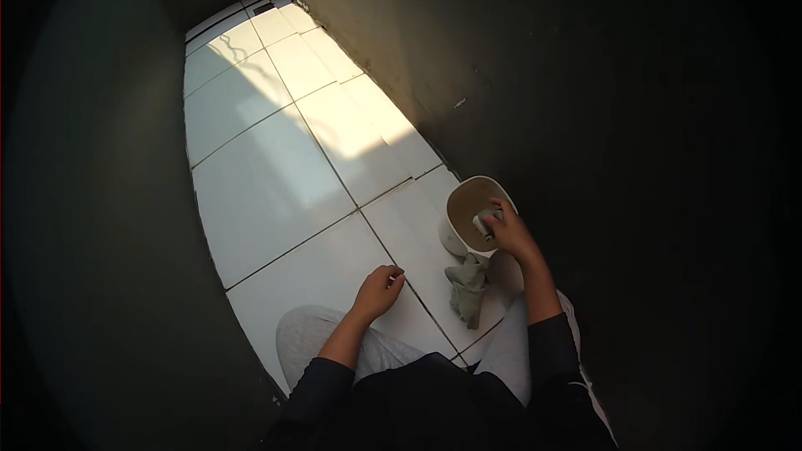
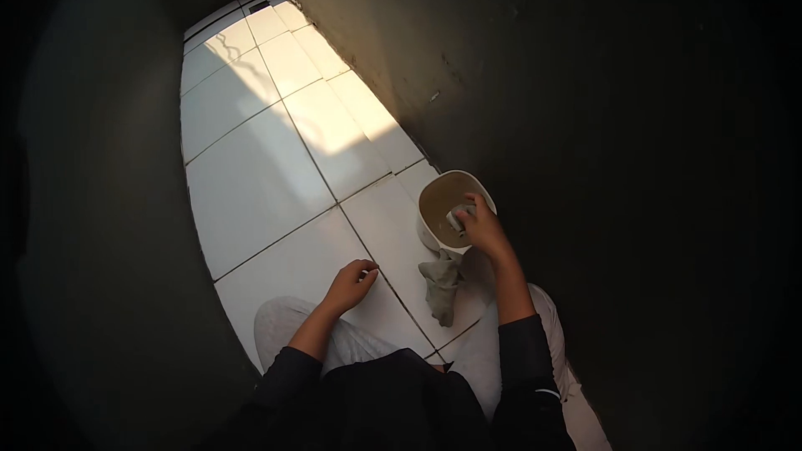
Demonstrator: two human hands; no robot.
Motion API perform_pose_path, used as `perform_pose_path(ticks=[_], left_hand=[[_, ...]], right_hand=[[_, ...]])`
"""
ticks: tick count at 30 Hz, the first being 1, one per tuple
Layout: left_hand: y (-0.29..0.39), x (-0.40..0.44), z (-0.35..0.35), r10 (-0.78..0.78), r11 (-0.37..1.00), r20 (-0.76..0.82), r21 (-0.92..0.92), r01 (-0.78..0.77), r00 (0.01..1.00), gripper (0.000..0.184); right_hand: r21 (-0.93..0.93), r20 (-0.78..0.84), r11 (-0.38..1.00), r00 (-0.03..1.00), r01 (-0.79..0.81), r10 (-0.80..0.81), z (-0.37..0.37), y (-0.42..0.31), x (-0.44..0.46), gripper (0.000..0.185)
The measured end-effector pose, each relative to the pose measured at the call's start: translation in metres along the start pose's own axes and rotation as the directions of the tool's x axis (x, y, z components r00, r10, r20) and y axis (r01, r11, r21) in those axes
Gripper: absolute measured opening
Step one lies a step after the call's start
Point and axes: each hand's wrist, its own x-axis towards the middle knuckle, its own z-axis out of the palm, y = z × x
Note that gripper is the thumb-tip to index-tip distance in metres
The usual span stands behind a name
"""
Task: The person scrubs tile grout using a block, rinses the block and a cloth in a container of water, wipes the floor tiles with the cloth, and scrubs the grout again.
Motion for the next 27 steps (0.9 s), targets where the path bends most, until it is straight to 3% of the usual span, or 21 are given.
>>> perform_pose_path(ticks=[2, 4, 5, 7, 10, 13, 17, 20, 22, 25, 27], left_hand=[[0.0, -0.001, 0.0, -0.008, 1.0, 0.006, 0.006, 0.008, 1.0, 0.029], [0.001, -0.001, 0.0, -0.002, 1.0, 0.003, 0.016, 0.002, 1.0, 0.029], [0.002, -0.001, 0.0, -0.003, 1.0, 0.006, 0.017, 0.003, 1.0, 0.029], [0.002, -0.001, 0.0, -0.011, 1.0, 0.009, 0.005, 0.011, 1.0, 0.028], [0.003, 0.0, -0.001, 0.007, 1.0, 0.011, 0.015, -0.007, 1.0, 0.028], [0.007, -0.001, -0.002, -0.013, 1.0, 0.012, 0.005, 0.013, 1.0, 0.028], [0.007, -0.001, -0.002, -0.022, 1.0, 0.015, 0.007, 0.022, 1.0, 0.028], [0.006, -0.001, -0.001, -0.012, 1.0, 0.017, 0.008, 0.012, 1.0, 0.028], [0.006, 0.0, -0.001, -0.005, 1.0, 0.022, 0.011, 0.005, 1.0, 0.028], [0.005, 0.0, 0.0, 0.019, 1.0, 0.018, 0.003, -0.019, 1.0, 0.028], [0.005, 0.0, 0.0, 0.012, 1.0, 0.019, 0.004, -0.012, 1.0, 0.028]], right_hand=[[0.031, 0.011, 0.999, 1.0, -0.025, 0.025, -0.003, -0.008, -0.003, 0.04], [0.118, 0.162, 0.968, 0.966, -0.22, 0.199, -0.012, -0.018, -0.007, 0.043], [0.119, 0.162, 0.968, 0.966, -0.222, 0.202, -0.013, -0.016, -0.007, 0.043], [0.231, 0.265, 0.955, 0.957, -0.183, 0.119, -0.017, -0.006, -0.005, 0.043], [0.322, 0.201, 0.946, 0.979, -0.045, -0.022, -0.012, 0.006, -0.004, 0.047], [0.301, 0.297, 0.949, 0.955, -0.099, 0.005, -0.019, 0.004, -0.002, 0.05], [0.234, 0.224, 0.972, 0.974, -0.027, -0.027, -0.015, 0.003, 0.0, 0.05], [0.274, 0.27, 0.953, 0.961, -0.13, 0.054, -0.016, -0.004, 0.001, 0.048], [0.113, 0.236, 0.98, 0.963, -0.161, 0.131, -0.015, -0.014, 0.002, 0.048], [0.118, 0.236, 0.953, 0.94, -0.278, 0.245, -0.013, -0.036, -0.003, 0.047], [0.073, 0.202, 0.979, 0.964, -0.192, 0.174, -0.004, -0.021, 0.005, 0.047]])
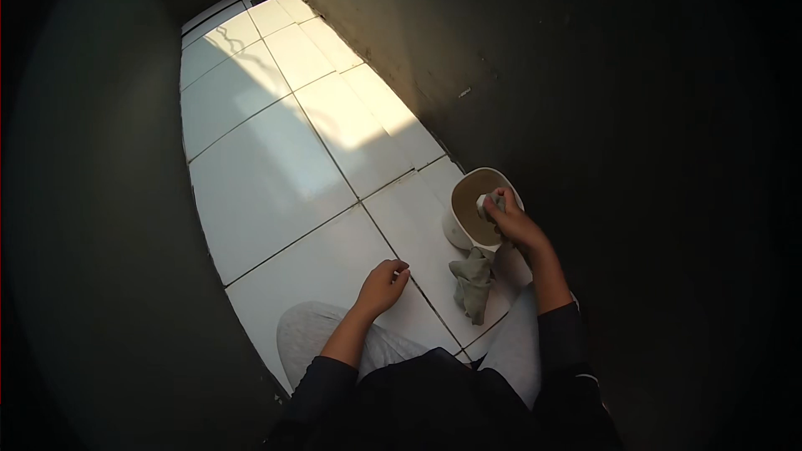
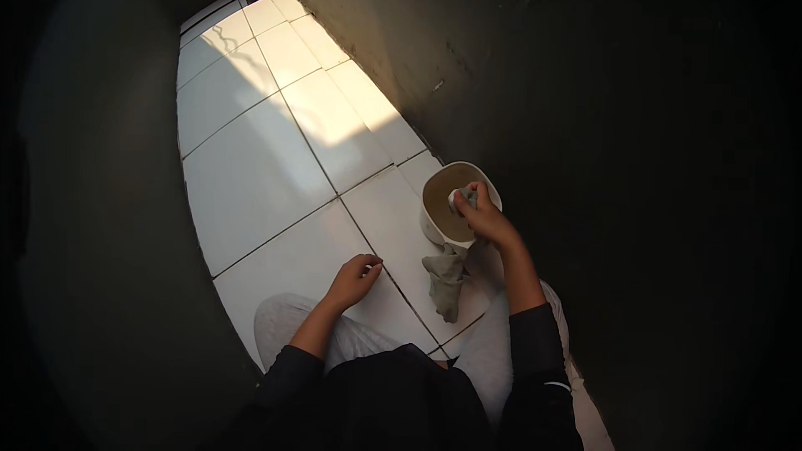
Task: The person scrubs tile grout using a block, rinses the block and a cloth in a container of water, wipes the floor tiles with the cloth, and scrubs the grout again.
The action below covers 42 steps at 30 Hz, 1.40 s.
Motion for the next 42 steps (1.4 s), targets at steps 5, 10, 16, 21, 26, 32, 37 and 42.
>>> perform_pose_path(ticks=[5, 10, 16, 21, 26, 32, 37, 42], left_hand=[[0.001, -0.001, 0.0, -0.029, 1.0, 0.011, 0.012, 0.029, 1.0, 0.028], [0.001, 0.0, 0.0, -0.008, 1.0, 0.011, 0.004, 0.008, 1.0, 0.028], [0.001, 0.0, 0.0, -0.013, 1.0, 0.015, 0.005, 0.013, 1.0, 0.029], [0.0, 0.001, 0.001, -0.003, 1.0, 0.02, 0.0, 0.003, 1.0, 0.029], [-0.002, 0.001, 0.003, -0.001, 1.0, 0.018, 0.005, 0.0, 1.0, 0.029], [-0.002, 0.001, 0.003, 0.002, 1.0, 0.019, 0.005, -0.003, 1.0, 0.029], [0.006, -0.002, 0.001, -0.002, 0.996, 0.041, 0.084, -0.001, 0.999, 0.026], [0.043, -0.001, 0.01, 0.344, 0.911, -0.022, 0.251, -0.328, 0.939, 0.022]], right_hand=[[-0.359, -0.061, 0.909, 0.966, 0.212, -0.249, 0.013, 0.013, 0.016, 0.045], [-0.509, -0.08, 0.844, 0.968, 0.167, -0.239, 0.013, -0.007, 0.008, 0.042], [-0.441, -0.083, 0.886, 0.976, 0.143, -0.199, 0.013, -0.002, 0.007, 0.044], [-0.333, -0.09, 0.935, 0.983, 0.119, -0.158, 0.005, 0.016, 0.016, 0.044], [0.086, 0.057, 0.994, 0.996, -0.071, 0.066, -0.01, 0.003, 0.016, 0.036], [-0.698, -0.132, 0.696, 0.924, 0.17, -0.358, 0.006, 0.018, 0.014, 0.042], [-0.681, -0.056, 0.719, 0.968, 0.141, -0.244, 0.017, -0.011, -0.004, 0.052], [-0.524, 0.036, 0.799, 0.945, 0.295, -0.325, 0.009, 0.006, -0.006, 0.043]])
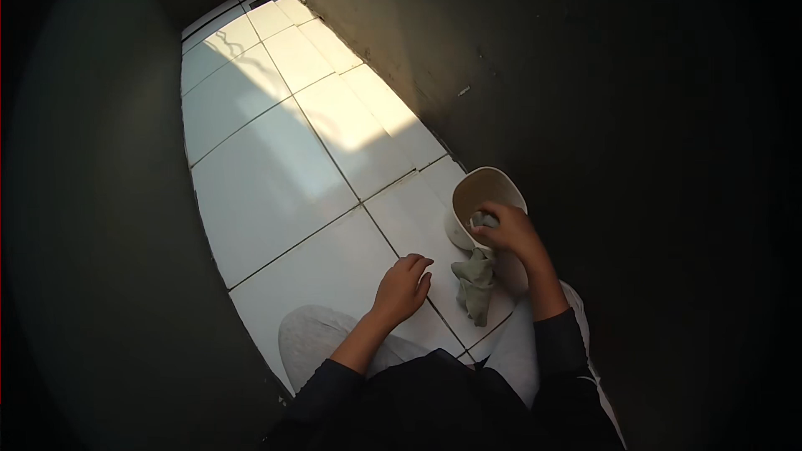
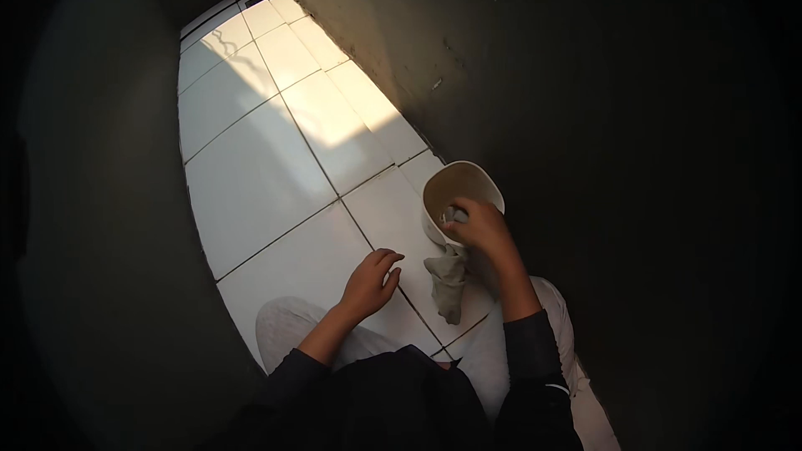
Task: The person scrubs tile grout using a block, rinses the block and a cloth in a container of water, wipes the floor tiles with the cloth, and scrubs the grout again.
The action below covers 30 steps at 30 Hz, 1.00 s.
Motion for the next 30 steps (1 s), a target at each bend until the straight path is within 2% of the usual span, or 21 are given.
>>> perform_pose_path(ticks=[1, 2, 3, 5, 6, 8, 9, 11, 12, 14, 15, 17, 22, 24, 25, 27, 28, 30], left_hand=[[0.009, 0.009, 0.002, 0.161, 0.986, -0.069, 0.056, -0.157, 0.984, 0.023], [0.019, 0.021, 0.003, 0.259, 0.965, -0.096, 0.058, -0.254, 0.961, 0.028], [0.028, 0.033, 0.006, 0.265, 0.964, -0.094, 0.057, -0.261, 0.96, 0.028], [0.045, 0.06, 0.014, 0.481, 0.871, -0.081, 0.158, -0.465, 0.873, 0.027], [0.052, 0.075, 0.02, 0.488, 0.867, -0.076, 0.159, -0.472, 0.87, 0.027], [0.061, 0.103, 0.036, 0.289, 0.85, 0.175, 0.405, -0.336, 0.941, 0.021], [0.062, 0.116, 0.044, 0.296, 0.847, 0.18, 0.404, -0.345, 0.938, 0.021], [0.057, 0.138, 0.062, 0.018, 0.865, 0.225, 0.486, -0.128, 0.974, 0.012], [0.053, 0.144, 0.069, 0.025, 0.863, 0.231, 0.486, -0.138, 0.973, 0.012], [0.052, 0.152, 0.076, -0.08, 0.893, 0.179, 0.451, -0.01, 0.981, 0.01], [0.051, 0.153, 0.08, -0.074, 0.894, 0.191, 0.448, -0.02, 0.979, 0.01], [0.054, 0.151, 0.078, -0.01, 0.908, 0.184, 0.413, -0.068, 0.983, 0.009], [0.041, 0.152, 0.087, 0.003, 0.936, 0.103, 0.349, -0.039, 0.995, 0.008], [0.052, 0.152, 0.079, -0.046, 0.919, 0.209, 0.393, -0.041, 0.977, 0.01], [0.049, 0.148, 0.082, -0.067, 0.919, 0.21, 0.393, -0.021, 0.975, 0.01], [0.044, 0.147, 0.084, 0.24, 0.857, 0.058, 0.456, -0.24, 0.969, 0.018], [0.049, 0.146, 0.078, 0.229, 0.857, 0.049, 0.464, -0.225, 0.972, 0.018], [0.068, 0.143, 0.063, 0.237, 0.852, -0.092, 0.499, -0.162, 0.967, 0.027]], right_hand=[[0.035, -0.126, 0.999, 0.992, -0.006, 0.011, -0.002, -0.003, -0.004, 0.04], [0.07, -0.25, 0.997, 0.968, -0.009, 0.027, -0.005, -0.003, -0.009, 0.037], [0.07, -0.256, 0.997, 0.966, -0.013, 0.03, -0.008, -0.002, -0.015, 0.037], [-0.016, -0.278, 0.993, 0.955, -0.116, 0.107, -0.013, 0.001, -0.025, 0.039], [-0.012, -0.286, 0.993, 0.952, -0.119, 0.111, -0.011, 0.004, -0.029, 0.039], [0.062, -0.325, 0.995, 0.94, -0.084, 0.1, -0.004, 0.011, -0.035, 0.039], [0.065, -0.332, 0.994, 0.937, -0.089, 0.105, -0.003, 0.013, -0.035, 0.039], [0.035, -0.363, 0.995, 0.926, -0.099, 0.104, 0.002, 0.012, -0.033, 0.04], [0.008, -0.346, 0.994, 0.932, -0.113, 0.109, 0.004, 0.012, -0.032, 0.039], [-0.043, -0.355, 0.992, 0.93, -0.121, 0.098, 0.004, 0.01, -0.032, 0.04], [-0.096, -0.354, 0.988, 0.932, -0.123, 0.081, 0.006, 0.008, -0.033, 0.04], [-0.075, -0.348, 0.987, 0.931, -0.141, 0.107, 0.005, 0.007, -0.035, 0.04], [-0.07, -0.333, 0.987, 0.936, -0.141, 0.111, 0.002, 0.005, -0.033, 0.037], [-0.061, -0.329, 0.991, 0.94, -0.117, 0.091, 0.003, 0.011, -0.029, 0.037], [-0.055, -0.333, 0.993, 0.94, -0.103, 0.079, 0.004, 0.012, -0.03, 0.037], [-0.03, -0.329, 0.995, 0.941, -0.096, 0.081, -0.001, 0.009, -0.033, 0.039], [0.001, -0.346, 0.996, 0.934, -0.092, 0.087, -0.004, 0.01, -0.034, 0.04], [0.032, -0.355, 0.997, 0.931, -0.072, 0.079, -0.012, 0.0, -0.034, 0.041]])
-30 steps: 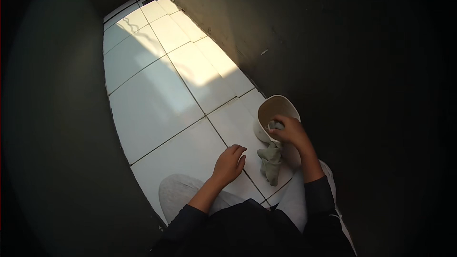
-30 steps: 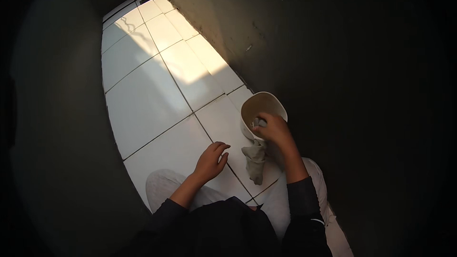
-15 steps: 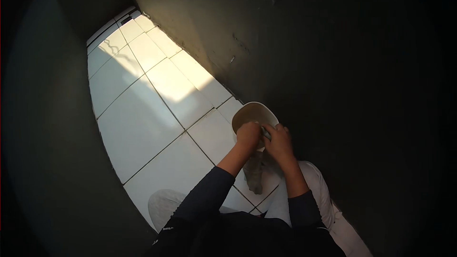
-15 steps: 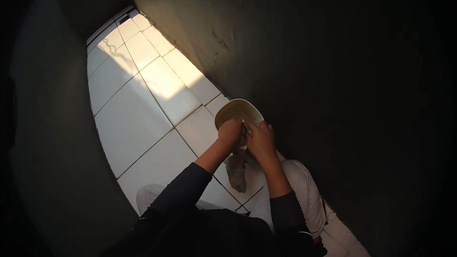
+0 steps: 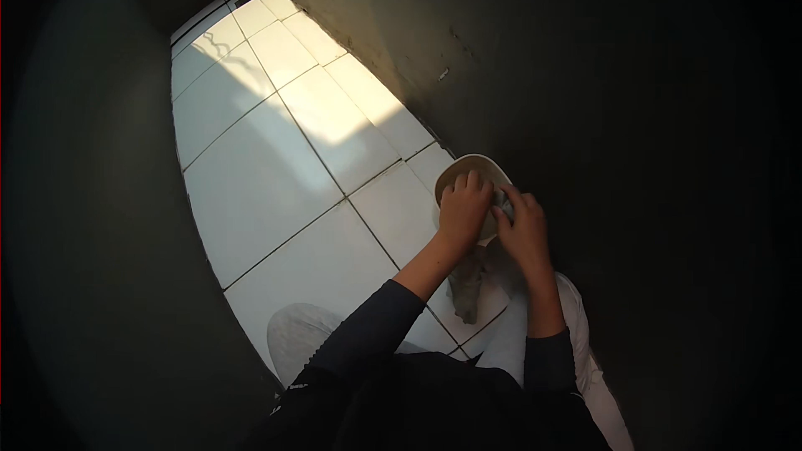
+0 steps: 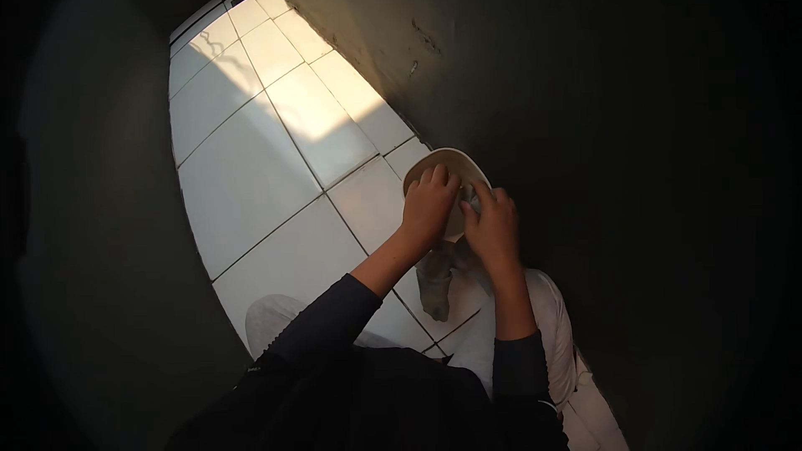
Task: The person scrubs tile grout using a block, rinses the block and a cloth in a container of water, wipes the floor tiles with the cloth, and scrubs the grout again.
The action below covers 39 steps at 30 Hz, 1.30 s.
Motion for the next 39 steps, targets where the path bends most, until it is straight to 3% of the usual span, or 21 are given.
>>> perform_pose_path(ticks=[2, 3, 4, 5, 7, 9, 12, 13, 15, 16, 18, 20, 23, 25, 27, 29, 31, 32, 34, 35, 39], left_hand=[[-0.003, 0.003, 0.002, 0.005, 1.0, 0.009, 0.004, -0.005, 1.0, 0.026], [-0.005, 0.003, 0.002, 0.023, 1.0, 0.025, 0.0, -0.023, 0.999, 0.024], [-0.005, 0.004, -0.005, -0.011, 0.998, 0.165, -0.054, 0.02, 0.986, 0.042], [-0.007, 0.002, -0.006, -0.031, 0.998, 0.158, -0.047, 0.038, 0.987, 0.042], [-0.01, -0.006, -0.009, 0.052, 0.998, -0.111, -0.019, -0.055, 0.992, 0.051], [-0.017, -0.012, -0.017, 0.005, 0.999, -0.061, -0.054, -0.009, 0.998, 0.057], [-0.022, -0.042, -0.042, -0.107, 0.994, -0.09, -0.049, 0.102, 0.99, 0.057], [-0.028, -0.054, -0.051, -0.126, 0.992, -0.106, -0.042, 0.122, 0.986, 0.057], [-0.041, -0.083, -0.067, -0.274, 0.956, -0.025, -0.119, 0.269, 0.962, 0.053], [-0.049, -0.098, -0.073, -0.315, 0.943, -0.018, -0.115, 0.311, 0.949, 0.046], [-0.074, -0.12, -0.086, -0.364, 0.925, -0.016, -0.119, 0.36, 0.931, 0.039], [-0.105, -0.13, -0.098, -0.461, 0.85, 0.177, -0.191, 0.49, 0.869, 0.022], [-0.142, -0.125, -0.13, -0.563, 0.783, 0.046, -0.29, 0.55, 0.825, 0.016], [-0.165, -0.136, -0.146, -0.597, 0.765, 0.021, -0.285, 0.578, 0.802, 0.018], [-0.187, -0.154, -0.15, -0.67, 0.673, 0.195, -0.247, 0.697, 0.717, 0.021], [-0.199, -0.169, -0.149, -0.647, 0.696, 0.36, -0.081, 0.713, 0.672, 0.024], [-0.197, -0.17, -0.153, -0.623, 0.686, 0.463, -0.066, 0.725, 0.631, 0.025], [-0.196, -0.17, -0.155, -0.592, 0.68, 0.555, -0.045, 0.732, 0.584, 0.026], [-0.189, -0.168, -0.151, -0.56, 0.716, 0.53, -0.077, 0.693, 0.637, 0.026], [-0.186, -0.166, -0.151, -0.531, 0.751, 0.497, -0.101, 0.653, 0.687, 0.027], [-0.177, -0.16, -0.15, -0.472, 0.749, 0.528, -0.183, 0.637, 0.706, 0.026]], right_hand=[[-0.009, -0.211, 0.998, 0.975, 0.065, -0.065, -0.014, -0.017, 0.003, 0.043], [-0.006, -0.202, 0.997, 0.976, 0.079, -0.078, -0.016, -0.022, 0.004, 0.043], [-0.027, -0.264, 0.995, 0.959, 0.1, -0.104, -0.018, -0.027, 0.004, 0.044], [-0.047, -0.324, 0.991, 0.937, 0.122, -0.131, -0.018, -0.03, 0.005, 0.045], [-0.117, -0.27, 0.989, 0.955, 0.094, -0.123, -0.009, -0.02, 0.0, 0.046], [-0.073, -0.183, 0.997, 0.983, -0.01, -0.004, 0.001, -0.002, -0.001, 0.043], [0.233, -0.105, 0.963, 0.981, -0.138, 0.166, -0.016, -0.015, 0.005, 0.039], [0.328, -0.117, 0.938, 0.981, -0.111, 0.156, -0.016, -0.007, 0.009, 0.036], [0.632, -0.026, 0.76, 0.976, -0.15, 0.214, -0.014, -0.001, 0.014, 0.033], [0.625, -0.021, 0.768, 0.98, -0.141, 0.197, -0.014, -0.011, 0.014, 0.033], [0.831, 0.185, 0.489, 0.96, -0.266, 0.208, -0.012, -0.041, 0.01, 0.032], [0.825, 0.227, 0.484, 0.955, -0.292, 0.19, 0.002, -0.06, 0.01, 0.031], [0.796, 0.339, 0.497, 0.935, -0.345, 0.107, 0.032, -0.087, 0.009, 0.033], [0.725, 0.352, 0.621, 0.935, -0.298, 0.038, 0.053, -0.104, 0.011, 0.035], [0.651, 0.41, 0.676, 0.909, -0.346, 0.072, 0.076, -0.119, 0.013, 0.038], [0.572, 0.464, 0.72, 0.879, -0.393, 0.112, 0.106, -0.13, 0.014, 0.04], [0.486, 0.311, 0.864, 0.95, -0.131, -0.03, 0.14, -0.134, 0.013, 0.044], [0.479, 0.311, 0.867, 0.95, -0.136, -0.023, 0.151, -0.135, 0.015, 0.044], [0.37, 0.299, 0.929, 0.947, -0.007, -0.112, 0.168, -0.138, 0.021, 0.045], [0.361, 0.302, 0.933, 0.947, -0.01, -0.107, 0.172, -0.141, 0.026, 0.045], [0.266, 0.286, 0.964, 0.954, 0.011, -0.09, 0.188, -0.149, 0.034, 0.047]])
